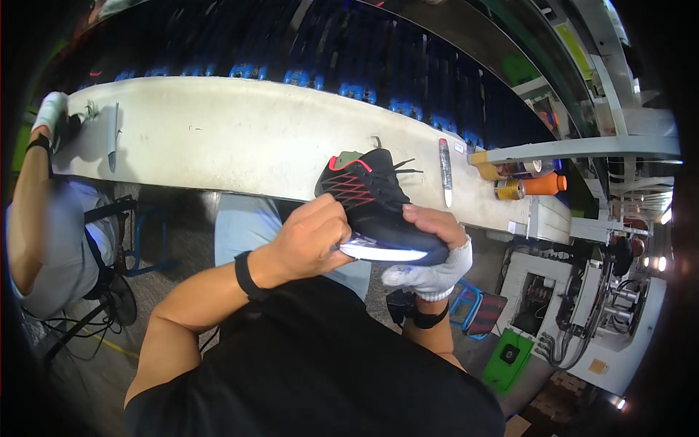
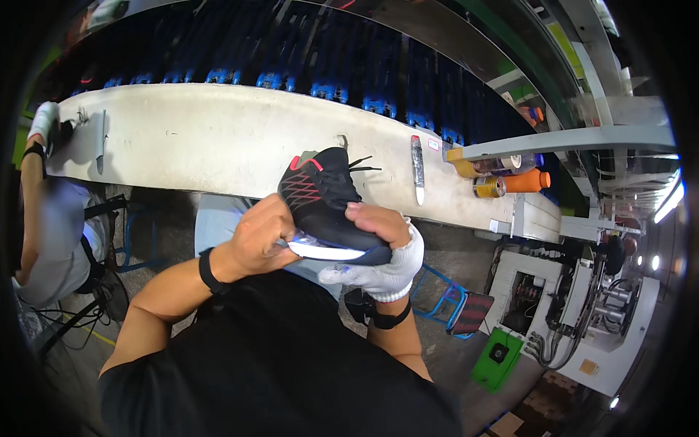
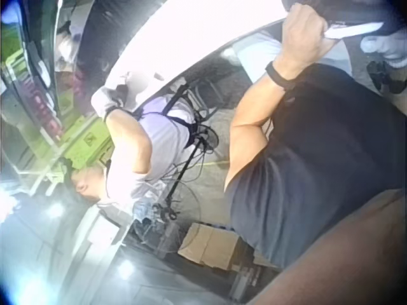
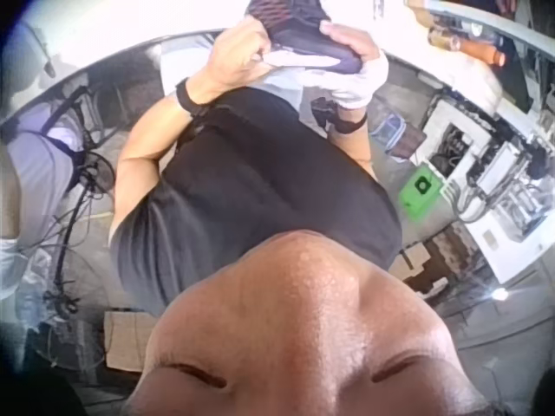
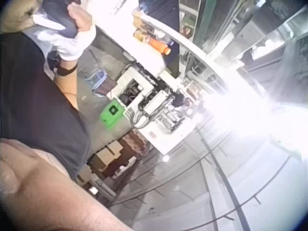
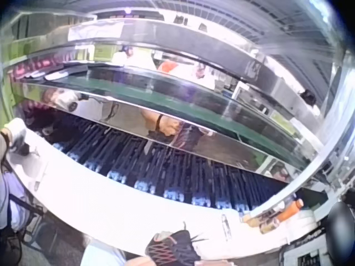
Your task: The recorder picks up shoes from a conveyor belt, inspects them for quality, and places them back on the belt.
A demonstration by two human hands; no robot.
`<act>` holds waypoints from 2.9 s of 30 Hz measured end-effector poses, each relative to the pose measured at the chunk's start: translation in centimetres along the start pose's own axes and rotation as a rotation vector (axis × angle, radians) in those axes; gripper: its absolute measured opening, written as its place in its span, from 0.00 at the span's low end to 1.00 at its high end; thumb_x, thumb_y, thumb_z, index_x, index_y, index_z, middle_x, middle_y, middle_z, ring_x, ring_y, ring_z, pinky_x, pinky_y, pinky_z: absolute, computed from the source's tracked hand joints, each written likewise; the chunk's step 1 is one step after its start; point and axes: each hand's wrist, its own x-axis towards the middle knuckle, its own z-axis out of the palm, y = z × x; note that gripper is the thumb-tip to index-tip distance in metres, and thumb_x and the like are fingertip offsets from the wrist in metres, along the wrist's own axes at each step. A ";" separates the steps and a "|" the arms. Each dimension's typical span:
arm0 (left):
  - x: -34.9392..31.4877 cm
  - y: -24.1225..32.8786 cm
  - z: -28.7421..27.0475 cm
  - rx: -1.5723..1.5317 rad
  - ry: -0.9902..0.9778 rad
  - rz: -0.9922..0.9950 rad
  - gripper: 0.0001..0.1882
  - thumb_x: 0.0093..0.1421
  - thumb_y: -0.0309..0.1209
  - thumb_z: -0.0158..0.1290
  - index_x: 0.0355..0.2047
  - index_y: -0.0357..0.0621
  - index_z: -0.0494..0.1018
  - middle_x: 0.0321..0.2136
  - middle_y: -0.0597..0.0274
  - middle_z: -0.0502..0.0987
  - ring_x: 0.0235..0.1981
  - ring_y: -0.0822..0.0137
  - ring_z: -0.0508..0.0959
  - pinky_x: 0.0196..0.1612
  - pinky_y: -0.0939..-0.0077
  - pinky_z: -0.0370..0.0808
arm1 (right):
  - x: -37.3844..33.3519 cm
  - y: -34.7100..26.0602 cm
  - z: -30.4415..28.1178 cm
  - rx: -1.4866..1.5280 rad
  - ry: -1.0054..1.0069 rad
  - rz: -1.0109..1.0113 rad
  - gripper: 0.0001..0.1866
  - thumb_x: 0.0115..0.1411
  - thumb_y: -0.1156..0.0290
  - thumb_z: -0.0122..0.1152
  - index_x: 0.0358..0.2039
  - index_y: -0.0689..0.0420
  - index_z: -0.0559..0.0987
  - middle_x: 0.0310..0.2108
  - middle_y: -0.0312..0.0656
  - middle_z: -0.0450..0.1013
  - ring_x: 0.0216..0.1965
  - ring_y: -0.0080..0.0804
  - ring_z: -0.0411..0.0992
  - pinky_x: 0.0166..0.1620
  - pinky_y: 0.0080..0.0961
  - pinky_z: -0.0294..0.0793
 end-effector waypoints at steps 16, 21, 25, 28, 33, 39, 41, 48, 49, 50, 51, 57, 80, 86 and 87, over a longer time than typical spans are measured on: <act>2.7 -0.4 -1.3 0.029 -0.219 0.040 0.43 0.45 0.67 0.75 0.46 0.44 0.79 0.58 0.51 0.85 0.58 0.45 0.81 0.54 0.53 0.76 | -0.2 0.1 1.2 0.229 -0.056 -0.051 0.28 0.52 0.59 0.88 0.44 0.56 0.80 0.44 0.50 0.85 0.47 0.48 0.84 0.54 0.45 0.82; 1.1 -1.8 -0.7 -0.135 -0.057 0.108 0.40 0.45 0.63 0.76 0.45 0.45 0.80 0.56 0.57 0.86 0.57 0.48 0.82 0.57 0.56 0.75 | 0.1 -0.6 2.0 0.084 -0.148 -0.144 0.29 0.63 0.44 0.79 0.45 0.56 0.79 0.42 0.47 0.84 0.44 0.45 0.83 0.54 0.47 0.79; 0.4 -2.2 -1.3 -0.231 -0.039 0.063 0.42 0.46 0.66 0.75 0.46 0.44 0.80 0.58 0.54 0.85 0.60 0.46 0.82 0.61 0.54 0.76 | 0.5 -0.2 3.4 0.035 -0.117 -0.220 0.35 0.47 0.58 0.92 0.50 0.51 0.79 0.44 0.40 0.86 0.48 0.41 0.85 0.53 0.43 0.80; 0.3 -2.2 -1.9 -0.292 -0.036 0.017 0.43 0.51 0.68 0.72 0.50 0.42 0.80 0.59 0.51 0.85 0.63 0.44 0.81 0.66 0.50 0.75 | 0.8 0.2 4.6 0.071 -0.065 -0.308 0.42 0.49 0.54 0.91 0.59 0.48 0.74 0.49 0.41 0.85 0.49 0.42 0.85 0.53 0.43 0.81; -1.7 -1.7 -4.3 -0.267 -0.033 -0.049 0.36 0.66 0.60 0.66 0.57 0.38 0.80 0.59 0.47 0.84 0.64 0.44 0.80 0.68 0.48 0.75 | 1.7 -0.5 4.7 0.008 -0.137 -0.418 0.27 0.53 0.59 0.88 0.50 0.45 0.81 0.49 0.42 0.83 0.47 0.43 0.85 0.52 0.43 0.82; -5.5 -3.4 -7.2 0.417 -0.118 -0.407 0.28 0.63 0.21 0.63 0.65 0.40 0.75 0.62 0.45 0.80 0.64 0.41 0.79 0.66 0.54 0.79 | 3.3 -0.7 4.3 0.117 -0.061 -0.253 0.23 0.53 0.72 0.86 0.48 0.54 0.83 0.47 0.48 0.85 0.46 0.45 0.84 0.51 0.40 0.83; -5.6 -3.4 -7.7 0.480 -0.129 -0.396 0.37 0.59 0.19 0.63 0.70 0.43 0.71 0.66 0.45 0.76 0.66 0.39 0.76 0.68 0.53 0.77 | 3.3 -0.5 4.3 0.294 0.157 -0.133 0.17 0.63 0.70 0.79 0.49 0.54 0.82 0.49 0.53 0.84 0.49 0.43 0.83 0.55 0.43 0.83; 3.5 1.7 -15.3 0.264 -0.131 0.200 0.40 0.55 0.39 0.76 0.65 0.39 0.74 0.55 0.41 0.85 0.53 0.42 0.87 0.55 0.52 0.84 | 5.1 3.6 4.3 0.905 0.543 0.728 0.18 0.81 0.58 0.52 0.48 0.59 0.85 0.49 0.44 0.83 0.52 0.36 0.81 0.59 0.36 0.80; 5.3 2.7 -16.7 0.255 -0.171 0.204 0.43 0.54 0.41 0.79 0.66 0.37 0.74 0.55 0.45 0.85 0.53 0.49 0.86 0.60 0.55 0.81 | 5.6 4.6 5.2 0.593 0.436 0.631 0.19 0.79 0.61 0.53 0.49 0.62 0.87 0.54 0.47 0.84 0.55 0.36 0.81 0.63 0.36 0.78; 6.7 3.7 -17.3 0.329 -0.236 0.170 0.46 0.49 0.45 0.80 0.65 0.37 0.75 0.54 0.44 0.85 0.53 0.48 0.86 0.58 0.54 0.81 | 5.5 5.1 5.4 0.419 0.258 0.458 0.20 0.79 0.60 0.54 0.54 0.63 0.85 0.58 0.49 0.82 0.59 0.39 0.80 0.67 0.37 0.75; 8.1 4.2 -17.2 0.412 -0.294 0.063 0.49 0.45 0.48 0.82 0.64 0.38 0.76 0.54 0.43 0.84 0.52 0.47 0.86 0.57 0.54 0.81 | 5.6 5.4 5.9 0.218 0.133 0.376 0.22 0.78 0.60 0.55 0.59 0.65 0.83 0.61 0.52 0.81 0.62 0.41 0.79 0.70 0.39 0.72; 13.5 1.7 -13.9 0.431 -0.490 -0.326 0.44 0.47 0.45 0.79 0.61 0.38 0.76 0.48 0.43 0.85 0.49 0.41 0.86 0.55 0.55 0.81 | 8.6 4.7 7.9 0.505 -0.153 0.123 0.81 0.39 0.46 0.93 0.84 0.58 0.49 0.82 0.56 0.53 0.80 0.52 0.59 0.78 0.49 0.62; 14.9 1.0 -15.2 0.466 -0.646 -0.597 0.44 0.48 0.42 0.79 0.60 0.37 0.71 0.42 0.38 0.86 0.44 0.37 0.87 0.50 0.51 0.83 | 11.8 5.8 12.8 0.714 -0.054 0.138 0.36 0.75 0.47 0.62 0.71 0.54 0.63 0.61 0.40 0.65 0.61 0.31 0.66 0.66 0.32 0.66; 15.8 1.8 -11.8 0.614 -0.697 -0.184 0.39 0.49 0.43 0.77 0.55 0.37 0.73 0.41 0.47 0.84 0.40 0.41 0.87 0.45 0.50 0.83 | 10.3 5.8 9.6 0.779 -0.019 0.166 0.49 0.65 0.34 0.70 0.73 0.53 0.62 0.63 0.41 0.65 0.66 0.36 0.67 0.70 0.38 0.69; 15.9 1.9 -11.2 0.599 -0.690 -0.175 0.39 0.49 0.43 0.77 0.55 0.37 0.73 0.41 0.47 0.84 0.40 0.41 0.87 0.45 0.50 0.83 | 10.1 5.7 8.9 0.866 -0.016 0.174 0.49 0.64 0.36 0.74 0.73 0.51 0.62 0.64 0.40 0.66 0.69 0.38 0.68 0.71 0.40 0.73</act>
